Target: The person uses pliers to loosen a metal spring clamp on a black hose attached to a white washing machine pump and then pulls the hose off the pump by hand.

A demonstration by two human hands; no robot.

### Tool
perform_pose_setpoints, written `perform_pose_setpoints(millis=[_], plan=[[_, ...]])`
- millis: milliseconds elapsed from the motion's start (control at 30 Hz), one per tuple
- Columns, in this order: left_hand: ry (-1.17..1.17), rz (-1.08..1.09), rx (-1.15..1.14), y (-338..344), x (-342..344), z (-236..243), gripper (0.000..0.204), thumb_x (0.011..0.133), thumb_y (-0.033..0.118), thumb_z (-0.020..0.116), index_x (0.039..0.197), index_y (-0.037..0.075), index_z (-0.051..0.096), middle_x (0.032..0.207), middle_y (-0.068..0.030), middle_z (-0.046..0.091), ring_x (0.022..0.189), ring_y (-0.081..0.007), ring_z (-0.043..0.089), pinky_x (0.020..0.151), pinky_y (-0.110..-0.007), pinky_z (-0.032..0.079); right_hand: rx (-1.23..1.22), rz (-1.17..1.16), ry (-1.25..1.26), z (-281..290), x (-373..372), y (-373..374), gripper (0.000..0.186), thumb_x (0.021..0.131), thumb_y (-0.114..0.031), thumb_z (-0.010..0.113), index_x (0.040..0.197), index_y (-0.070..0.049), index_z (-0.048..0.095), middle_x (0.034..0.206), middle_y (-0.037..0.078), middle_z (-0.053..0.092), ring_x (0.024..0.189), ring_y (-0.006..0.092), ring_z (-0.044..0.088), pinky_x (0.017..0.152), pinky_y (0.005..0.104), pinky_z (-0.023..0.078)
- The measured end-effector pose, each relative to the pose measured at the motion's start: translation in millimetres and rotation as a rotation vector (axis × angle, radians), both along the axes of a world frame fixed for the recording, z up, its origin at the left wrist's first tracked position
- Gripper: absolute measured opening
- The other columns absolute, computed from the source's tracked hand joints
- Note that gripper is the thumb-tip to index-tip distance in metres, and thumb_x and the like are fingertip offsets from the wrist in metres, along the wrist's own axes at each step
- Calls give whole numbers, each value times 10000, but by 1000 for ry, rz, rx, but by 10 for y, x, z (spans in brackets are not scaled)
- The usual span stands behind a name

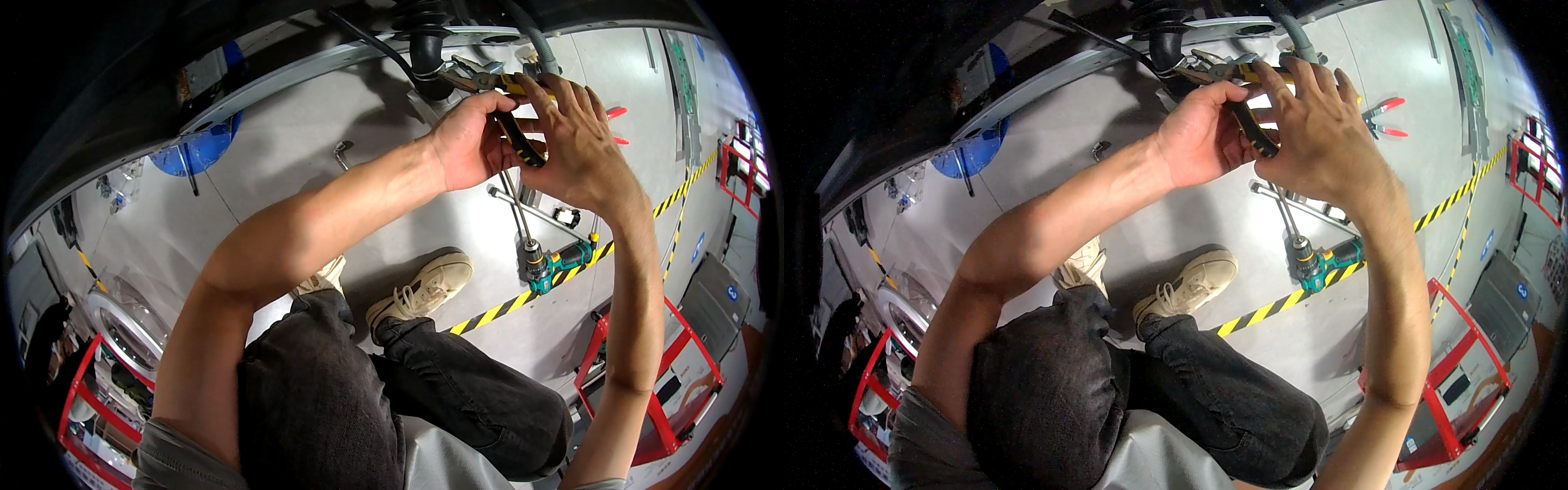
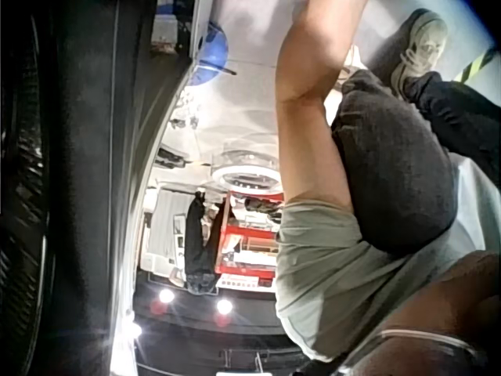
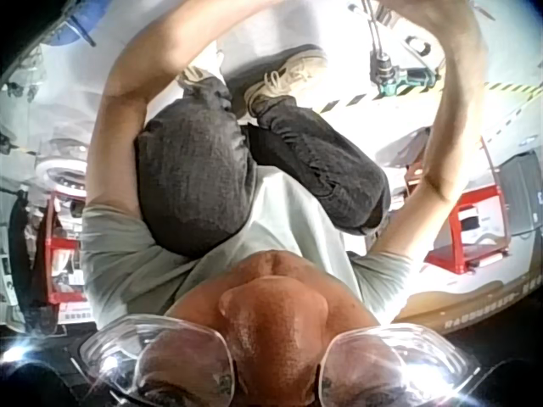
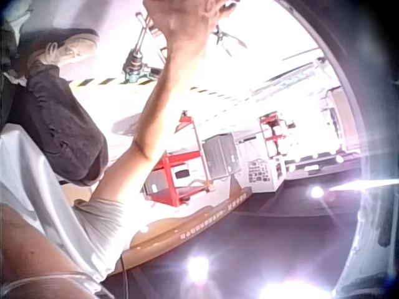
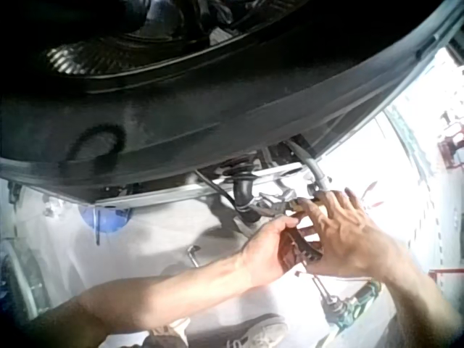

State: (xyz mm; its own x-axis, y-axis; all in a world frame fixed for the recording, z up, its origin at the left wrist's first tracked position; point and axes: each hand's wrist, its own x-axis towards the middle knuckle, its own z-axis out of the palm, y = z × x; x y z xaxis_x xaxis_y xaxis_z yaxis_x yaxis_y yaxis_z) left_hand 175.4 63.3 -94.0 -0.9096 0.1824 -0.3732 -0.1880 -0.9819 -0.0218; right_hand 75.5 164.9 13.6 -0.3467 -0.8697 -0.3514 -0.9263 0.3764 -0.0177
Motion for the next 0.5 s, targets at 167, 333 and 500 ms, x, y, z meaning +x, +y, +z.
perform_pose_setpoints(millis=[167,333,500], plan=[[11,42,-18,1,0,25,269,964,207,456,1173,63,547,1089,-180,656,931,-318,674,846,-436,570,-42,41,-38,29,-61,-34,809,655,-197,776,1397,-60,483,1302,177,511,1237,349,484,1082,447,384],[27,22,-20,12,-53,-46,318,955,332,600,1153,85,568,1097,-161,641,997,-304,648,865,-432,554,-28,41,-74,58,-133,-61,811,606,-109,764,1370,-58,500,1333,163,498,1249,352,474,1073,432,416],[18,20,-19,11,-166,23,385,928,443,640,1200,174,602,1171,-59,628,1075,-253,615,910,-418,517,-65,109,-54,37,-259,-79,726,613,-123,768,1298,-34,543,1201,131,549,1176,327,513,1027,434,436]])
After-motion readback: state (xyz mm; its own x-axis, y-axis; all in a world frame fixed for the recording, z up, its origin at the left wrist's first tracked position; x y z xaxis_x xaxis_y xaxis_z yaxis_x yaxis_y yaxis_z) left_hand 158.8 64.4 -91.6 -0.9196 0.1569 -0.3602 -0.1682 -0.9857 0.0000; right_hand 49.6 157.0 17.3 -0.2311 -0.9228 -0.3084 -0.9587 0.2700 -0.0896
